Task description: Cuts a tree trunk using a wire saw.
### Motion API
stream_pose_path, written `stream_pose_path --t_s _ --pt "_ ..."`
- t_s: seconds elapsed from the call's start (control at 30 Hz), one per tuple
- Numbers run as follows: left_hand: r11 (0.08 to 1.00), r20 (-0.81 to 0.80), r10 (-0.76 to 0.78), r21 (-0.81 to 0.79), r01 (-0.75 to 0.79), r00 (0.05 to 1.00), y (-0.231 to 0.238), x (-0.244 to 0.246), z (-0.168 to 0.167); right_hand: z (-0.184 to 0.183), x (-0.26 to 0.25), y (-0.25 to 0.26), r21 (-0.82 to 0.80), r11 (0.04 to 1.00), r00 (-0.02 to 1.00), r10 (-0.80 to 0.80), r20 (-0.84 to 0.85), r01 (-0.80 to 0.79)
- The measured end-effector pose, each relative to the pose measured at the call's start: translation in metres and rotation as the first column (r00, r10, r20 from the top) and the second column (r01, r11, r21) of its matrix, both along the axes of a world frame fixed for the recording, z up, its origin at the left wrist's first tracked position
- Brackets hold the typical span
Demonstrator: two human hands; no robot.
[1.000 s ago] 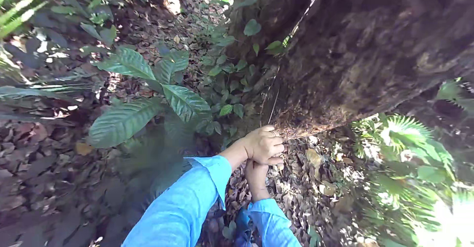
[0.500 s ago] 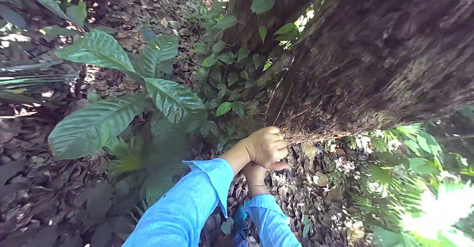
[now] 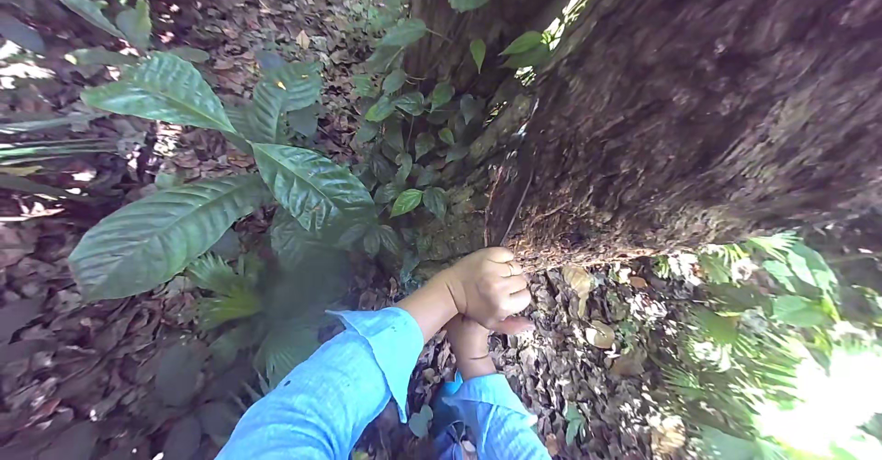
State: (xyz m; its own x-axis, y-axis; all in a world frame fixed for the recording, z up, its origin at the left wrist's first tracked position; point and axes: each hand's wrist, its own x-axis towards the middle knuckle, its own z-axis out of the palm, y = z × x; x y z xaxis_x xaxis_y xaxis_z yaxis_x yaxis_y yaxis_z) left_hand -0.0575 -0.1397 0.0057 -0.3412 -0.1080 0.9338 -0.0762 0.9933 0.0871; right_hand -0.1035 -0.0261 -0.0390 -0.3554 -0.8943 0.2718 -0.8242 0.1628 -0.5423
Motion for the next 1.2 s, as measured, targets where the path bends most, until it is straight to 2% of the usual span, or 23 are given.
stream_pose_path --t_s 0.13,0.3,0.43,0.67,0.77,0.87,0.97,1.07,1.2 --pt "1.0 -0.013 0.017 0.002 -0.017 1.0 0.002 -0.005 -0.009 0.016 0.002 0.0 0.151 0.989 0.998 -0.008 0.057 -0.001" --pt "0.999 -0.016 0.048 -0.011 -0.048 0.999 -0.006 -0.011 -0.015 -0.016 -0.011 -0.009 0.096 0.994 0.999 -0.051 -0.001 0.051" --pt "0.997 -0.005 0.078 0.024 -0.078 0.997 0.005 -0.01 -0.025 -0.02 -0.011 0.003 0.12 0.992 0.998 -0.03 -0.051 0.036" --pt "0.992 -0.023 0.074 0.106 -0.072 0.997 0.022 -0.004 -0.004 0.012 -0.003 0.021 0.031 1.0 0.999 0.003 -0.05 -0.002" --pt "0.998 -0.044 0.019 0.061 -0.016 0.999 0.022 -0.004 0.008 0.022 -0.003 0.025 0.087 0.996 0.999 0.006 -0.032 -0.003" --pt "0.991 -0.036 -0.011 0.134 0.016 0.999 0.04 -0.002 0.007 0.04 0.003 0.048 0.211 0.977 0.999 -0.032 0.025 0.026" --pt "0.983 -0.028 -0.045 0.178 0.049 0.999 0.048 0.003 0.008 0.048 0.008 0.058 0.188 0.982 0.999 -0.019 0.027 0.013" --pt "0.986 -0.027 -0.064 0.151 0.067 0.998 0.026 0.004 0.014 0.044 0.006 0.034 0.191 0.982 0.999 -0.01 0.034 0.004" --pt "0.999 0.015 -0.02 0.043 0.02 1.0 0.002 -0.004 -0.007 0.005 -0.008 0.005 0.167 0.986 0.998 0.008 -0.068 0.004"
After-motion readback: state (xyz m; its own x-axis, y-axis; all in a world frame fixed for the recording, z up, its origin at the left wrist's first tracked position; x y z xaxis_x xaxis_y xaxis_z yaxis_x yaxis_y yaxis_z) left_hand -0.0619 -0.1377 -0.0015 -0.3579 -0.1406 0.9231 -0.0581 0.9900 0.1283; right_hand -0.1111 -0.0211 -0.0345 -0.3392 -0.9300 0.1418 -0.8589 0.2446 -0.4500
